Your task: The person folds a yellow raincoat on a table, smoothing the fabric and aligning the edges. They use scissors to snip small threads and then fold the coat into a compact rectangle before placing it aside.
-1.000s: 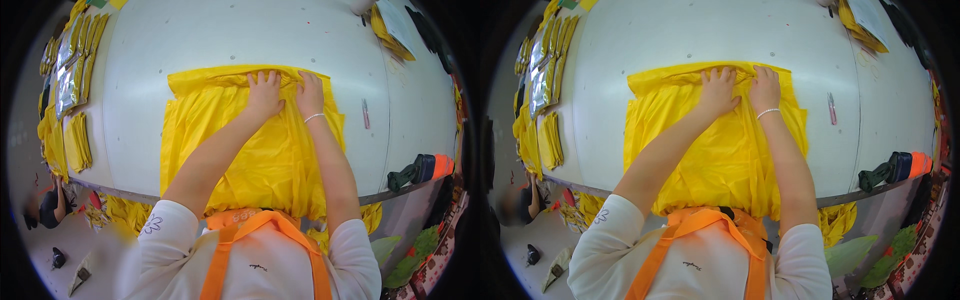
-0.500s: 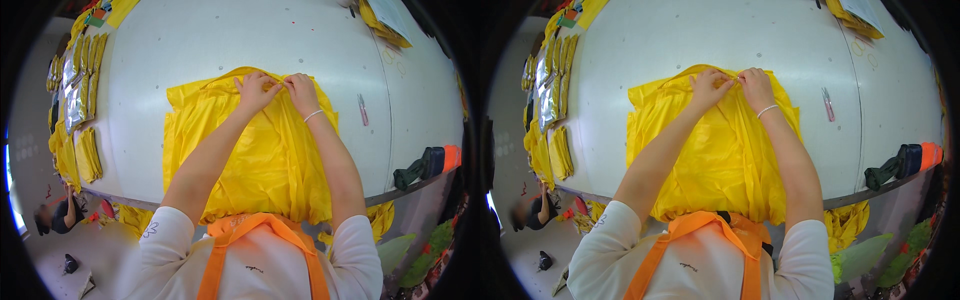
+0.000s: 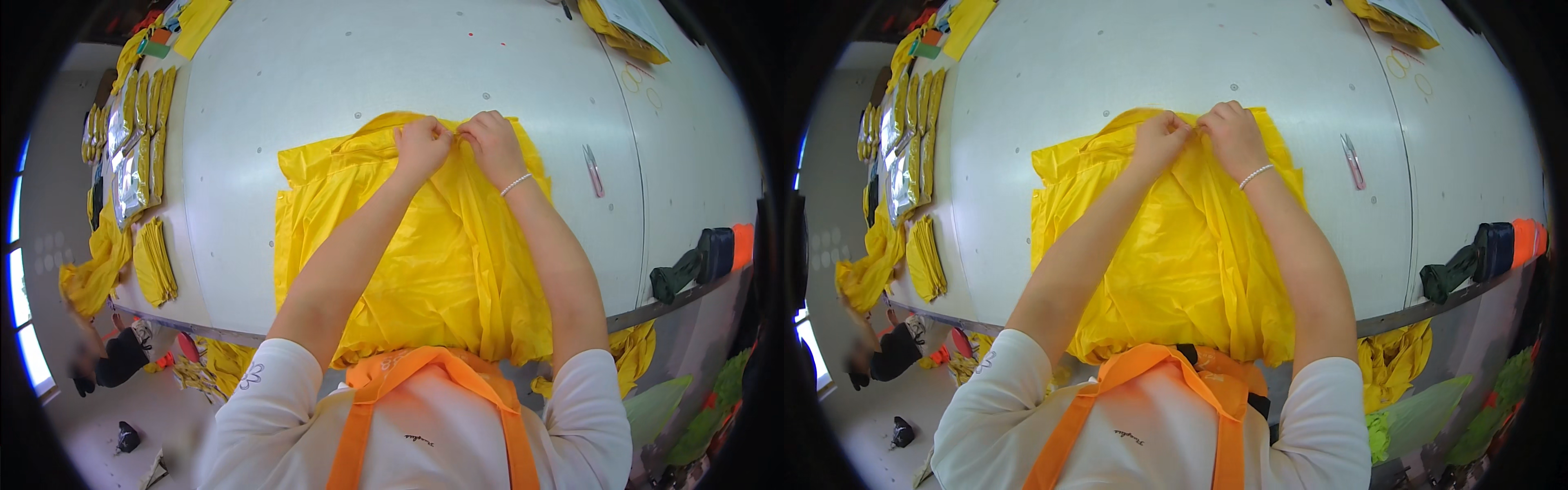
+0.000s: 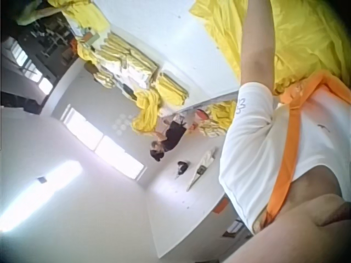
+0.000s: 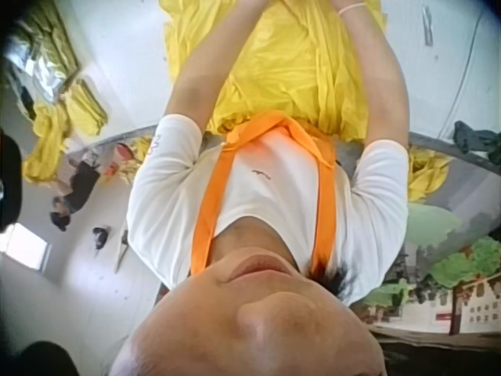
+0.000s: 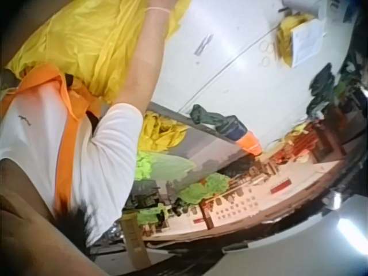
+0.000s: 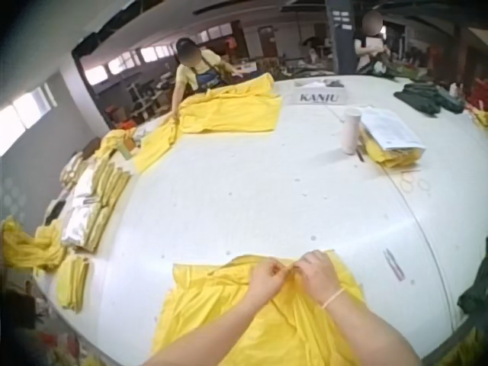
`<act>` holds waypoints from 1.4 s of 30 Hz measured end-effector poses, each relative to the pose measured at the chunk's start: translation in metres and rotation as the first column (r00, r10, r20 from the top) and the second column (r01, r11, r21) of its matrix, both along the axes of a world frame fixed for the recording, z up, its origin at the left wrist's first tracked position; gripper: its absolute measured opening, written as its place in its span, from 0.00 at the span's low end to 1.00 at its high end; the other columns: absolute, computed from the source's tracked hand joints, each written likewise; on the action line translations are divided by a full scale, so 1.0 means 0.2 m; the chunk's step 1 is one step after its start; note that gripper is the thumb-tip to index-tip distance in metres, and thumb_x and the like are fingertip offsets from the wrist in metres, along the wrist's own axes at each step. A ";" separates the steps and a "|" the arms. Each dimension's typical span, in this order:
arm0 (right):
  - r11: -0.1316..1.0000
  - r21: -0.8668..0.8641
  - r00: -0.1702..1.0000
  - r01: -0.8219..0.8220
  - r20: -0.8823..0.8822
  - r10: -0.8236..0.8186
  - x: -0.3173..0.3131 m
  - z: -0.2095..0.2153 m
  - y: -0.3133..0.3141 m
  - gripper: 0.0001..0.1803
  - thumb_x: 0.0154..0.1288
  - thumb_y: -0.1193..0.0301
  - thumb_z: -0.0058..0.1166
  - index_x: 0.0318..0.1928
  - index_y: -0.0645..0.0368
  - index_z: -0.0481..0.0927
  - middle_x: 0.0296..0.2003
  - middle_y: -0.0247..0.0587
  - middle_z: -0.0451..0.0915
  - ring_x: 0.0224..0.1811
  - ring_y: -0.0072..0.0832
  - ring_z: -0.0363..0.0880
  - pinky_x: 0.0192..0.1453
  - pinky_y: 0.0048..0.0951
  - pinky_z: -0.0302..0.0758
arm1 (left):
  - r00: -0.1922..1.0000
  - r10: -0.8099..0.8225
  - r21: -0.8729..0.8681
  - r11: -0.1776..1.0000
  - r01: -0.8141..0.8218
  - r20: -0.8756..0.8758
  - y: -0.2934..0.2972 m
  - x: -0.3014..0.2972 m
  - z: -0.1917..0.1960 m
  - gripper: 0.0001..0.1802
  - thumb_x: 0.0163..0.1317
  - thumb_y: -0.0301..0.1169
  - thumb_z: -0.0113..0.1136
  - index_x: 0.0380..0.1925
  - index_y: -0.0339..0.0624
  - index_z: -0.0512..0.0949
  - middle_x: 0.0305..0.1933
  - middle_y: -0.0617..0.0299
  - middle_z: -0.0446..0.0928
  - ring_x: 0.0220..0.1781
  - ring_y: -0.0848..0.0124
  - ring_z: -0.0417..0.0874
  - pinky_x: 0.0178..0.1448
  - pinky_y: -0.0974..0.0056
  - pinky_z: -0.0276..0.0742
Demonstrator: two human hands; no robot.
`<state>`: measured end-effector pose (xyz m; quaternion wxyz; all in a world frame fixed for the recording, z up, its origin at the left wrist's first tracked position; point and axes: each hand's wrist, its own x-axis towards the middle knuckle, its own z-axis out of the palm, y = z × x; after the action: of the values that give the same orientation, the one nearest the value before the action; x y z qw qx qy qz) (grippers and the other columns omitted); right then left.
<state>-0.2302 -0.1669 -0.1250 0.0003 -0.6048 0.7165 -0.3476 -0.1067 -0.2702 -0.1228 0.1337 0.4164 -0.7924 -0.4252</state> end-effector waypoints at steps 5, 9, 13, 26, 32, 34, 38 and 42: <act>0.993 0.043 0.993 0.112 -0.042 -0.110 -0.07 -0.01 0.06 0.03 0.57 0.73 0.55 0.33 0.53 0.77 0.33 0.31 0.75 0.42 0.32 0.72 0.46 0.32 0.68 | 0.995 0.081 -0.406 0.913 -0.049 0.062 -0.04 0.08 -0.01 0.07 0.50 0.31 0.57 0.22 0.39 0.76 0.26 0.55 0.78 0.37 0.56 0.76 0.44 0.54 0.69; 0.988 0.055 0.988 0.146 -0.054 -0.143 -0.11 -0.06 0.11 0.02 0.58 0.73 0.54 0.33 0.53 0.77 0.33 0.32 0.75 0.42 0.32 0.71 0.46 0.32 0.67 | 0.992 0.108 -0.492 0.869 -0.061 0.069 -0.08 0.31 0.01 0.06 0.50 0.30 0.57 0.21 0.39 0.75 0.28 0.53 0.77 0.39 0.53 0.74 0.46 0.52 0.67; 0.989 0.030 0.990 0.144 -0.012 -0.144 -0.06 -0.08 0.10 0.02 0.56 0.75 0.54 0.32 0.56 0.77 0.33 0.35 0.76 0.41 0.35 0.72 0.46 0.34 0.69 | 0.987 0.137 -0.500 0.863 -0.077 0.085 -0.06 0.38 0.01 0.06 0.52 0.30 0.56 0.22 0.39 0.74 0.28 0.53 0.77 0.35 0.54 0.75 0.47 0.51 0.66; 0.949 0.129 0.958 0.286 -0.003 -0.288 -0.03 -0.08 0.09 0.04 0.55 0.77 0.53 0.32 0.58 0.78 0.33 0.38 0.77 0.41 0.38 0.72 0.45 0.36 0.71 | 0.928 0.282 -0.429 0.890 -0.157 0.244 -0.10 0.27 0.00 0.07 0.58 0.30 0.51 0.28 0.39 0.75 0.34 0.52 0.76 0.41 0.53 0.75 0.47 0.51 0.71; 0.907 0.227 0.932 0.355 -0.016 -0.361 -0.08 -0.09 0.14 0.03 0.58 0.73 0.52 0.33 0.56 0.78 0.35 0.37 0.77 0.42 0.37 0.73 0.46 0.37 0.70 | 0.911 0.317 -0.387 0.900 -0.201 0.264 -0.29 0.67 -0.09 0.08 0.57 0.33 0.57 0.31 0.41 0.77 0.43 0.52 0.74 0.48 0.54 0.72 0.48 0.53 0.71; 0.898 0.269 0.924 0.348 0.062 -0.377 -0.09 -0.10 0.14 0.04 0.58 0.73 0.52 0.34 0.57 0.78 0.36 0.39 0.78 0.44 0.38 0.73 0.48 0.37 0.70 | 0.940 0.310 -0.413 0.882 -0.228 0.143 -0.30 0.74 -0.09 0.11 0.56 0.35 0.59 0.36 0.41 0.78 0.45 0.52 0.74 0.50 0.55 0.71 0.51 0.54 0.70; 0.903 0.028 0.888 0.429 0.172 -0.427 -0.36 -0.22 0.31 0.12 0.59 0.70 0.54 0.42 0.62 0.78 0.44 0.48 0.77 0.50 0.43 0.72 0.57 0.36 0.67 | 0.856 0.514 -0.477 0.767 -0.429 0.056 -0.36 1.01 -0.10 0.20 0.55 0.40 0.62 0.43 0.40 0.77 0.45 0.53 0.76 0.51 0.56 0.72 0.54 0.56 0.70; 0.580 0.254 0.633 0.774 -0.306 -0.711 -0.69 -0.36 0.83 0.25 0.59 0.66 0.56 0.55 0.62 0.72 0.51 0.55 0.73 0.56 0.47 0.68 0.62 0.43 0.63 | 0.783 0.512 -0.074 0.850 -0.522 0.354 -0.34 1.25 -0.07 0.26 0.49 0.42 0.66 0.44 0.35 0.76 0.40 0.53 0.78 0.44 0.59 0.77 0.50 0.59 0.73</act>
<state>-0.3686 -0.0014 -0.1967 -0.0956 -0.2639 0.9518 -0.1239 0.1441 -0.3387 -0.1362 0.0912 0.6901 -0.6525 -0.2994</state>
